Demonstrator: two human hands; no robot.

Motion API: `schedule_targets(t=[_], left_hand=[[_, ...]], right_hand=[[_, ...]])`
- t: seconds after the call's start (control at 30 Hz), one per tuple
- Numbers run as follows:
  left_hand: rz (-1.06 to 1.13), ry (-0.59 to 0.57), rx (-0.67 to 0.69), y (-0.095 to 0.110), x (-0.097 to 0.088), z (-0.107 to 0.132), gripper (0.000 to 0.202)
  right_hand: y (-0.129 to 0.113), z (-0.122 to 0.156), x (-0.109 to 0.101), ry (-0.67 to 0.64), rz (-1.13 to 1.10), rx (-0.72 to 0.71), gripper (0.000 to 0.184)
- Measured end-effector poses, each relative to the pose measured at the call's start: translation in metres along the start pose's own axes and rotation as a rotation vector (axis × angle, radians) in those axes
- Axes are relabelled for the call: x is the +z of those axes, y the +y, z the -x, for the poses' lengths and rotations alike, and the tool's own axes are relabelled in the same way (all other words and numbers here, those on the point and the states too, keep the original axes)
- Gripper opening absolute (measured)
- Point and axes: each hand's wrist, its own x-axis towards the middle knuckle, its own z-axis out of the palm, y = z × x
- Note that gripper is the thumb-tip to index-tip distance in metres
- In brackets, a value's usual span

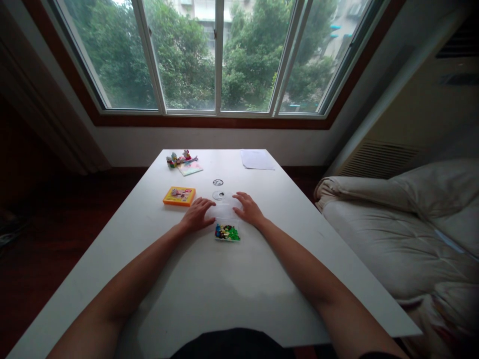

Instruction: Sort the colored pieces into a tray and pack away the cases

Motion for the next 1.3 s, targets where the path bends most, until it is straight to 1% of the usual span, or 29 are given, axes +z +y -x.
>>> schedule_targets(t=[0.1,0.17,0.23,0.3,0.37,0.43,0.47,0.53,0.6,0.67,0.8,0.9,0.97,1.03,1.13,1.2,1.3], left_hand=[[0.026,0.115,-0.062,-0.001,-0.006,0.000,0.042],[0.023,0.225,-0.142,-0.008,-0.014,-0.001,0.041],[-0.004,0.354,-0.277,-0.021,-0.022,-0.001,0.039],[-0.061,0.458,-0.472,-0.041,-0.030,0.002,0.042],[-0.134,0.508,-0.673,-0.064,-0.036,0.007,0.044],[-0.176,0.531,-0.816,-0.085,-0.038,0.015,0.047],[-0.178,0.535,-0.876,-0.094,-0.038,0.019,0.050],[-0.167,0.522,-0.947,-0.107,-0.036,0.025,0.053],[-0.146,0.497,-0.984,-0.114,-0.032,0.028,0.056],[-0.129,0.474,-1.006,-0.116,-0.030,0.028,0.057],[-0.127,0.445,-1.020,-0.113,-0.031,0.028,0.058],[-0.155,0.425,-1.004,-0.108,-0.034,0.028,0.060],[-0.174,0.405,-0.992,-0.104,-0.036,0.028,0.062],[-0.189,0.388,-0.982,-0.100,-0.037,0.028,0.064],[-0.212,0.377,-0.985,-0.097,-0.037,0.028,0.065],[-0.225,0.372,-0.997,-0.096,-0.037,0.028,0.064],[-0.229,0.362,-1.002,-0.095,-0.036,0.028,0.063]], right_hand=[[-0.001,-0.001,0.000,-0.013,-0.026,-0.006,0.052],[-0.001,-0.002,-0.001,0.008,-0.048,-0.002,0.045],[-0.002,-0.003,-0.002,0.048,-0.064,0.007,0.037],[-0.001,-0.004,-0.004,0.078,-0.061,0.023,0.030],[-0.001,-0.004,-0.005,0.082,-0.042,0.047,0.026],[0.000,-0.003,-0.004,0.074,-0.027,0.072,0.023],[0.000,-0.003,-0.003,0.071,-0.026,0.081,0.022],[-0.001,-0.003,-0.001,0.064,-0.041,0.096,0.022],[-0.002,-0.003,0.001,0.044,-0.074,0.104,0.024],[-0.004,-0.003,0.002,0.005,-0.114,0.092,0.028],[-0.005,-0.005,0.000,-0.108,-0.218,0.009,0.042],[-0.006,-0.009,-0.004,-0.193,-0.255,-0.071,0.048],[-0.006,-0.014,-0.007,-0.215,-0.216,-0.112,0.049],[-0.007,-0.021,-0.010,-0.241,-0.186,-0.146,0.046],[-0.010,-0.033,-0.014,-0.329,-0.218,-0.193,0.041],[-0.014,-0.042,-0.016,-0.391,-0.227,-0.219,0.045],[-0.021,-0.056,-0.017,-0.476,-0.196,-0.231,0.057]])
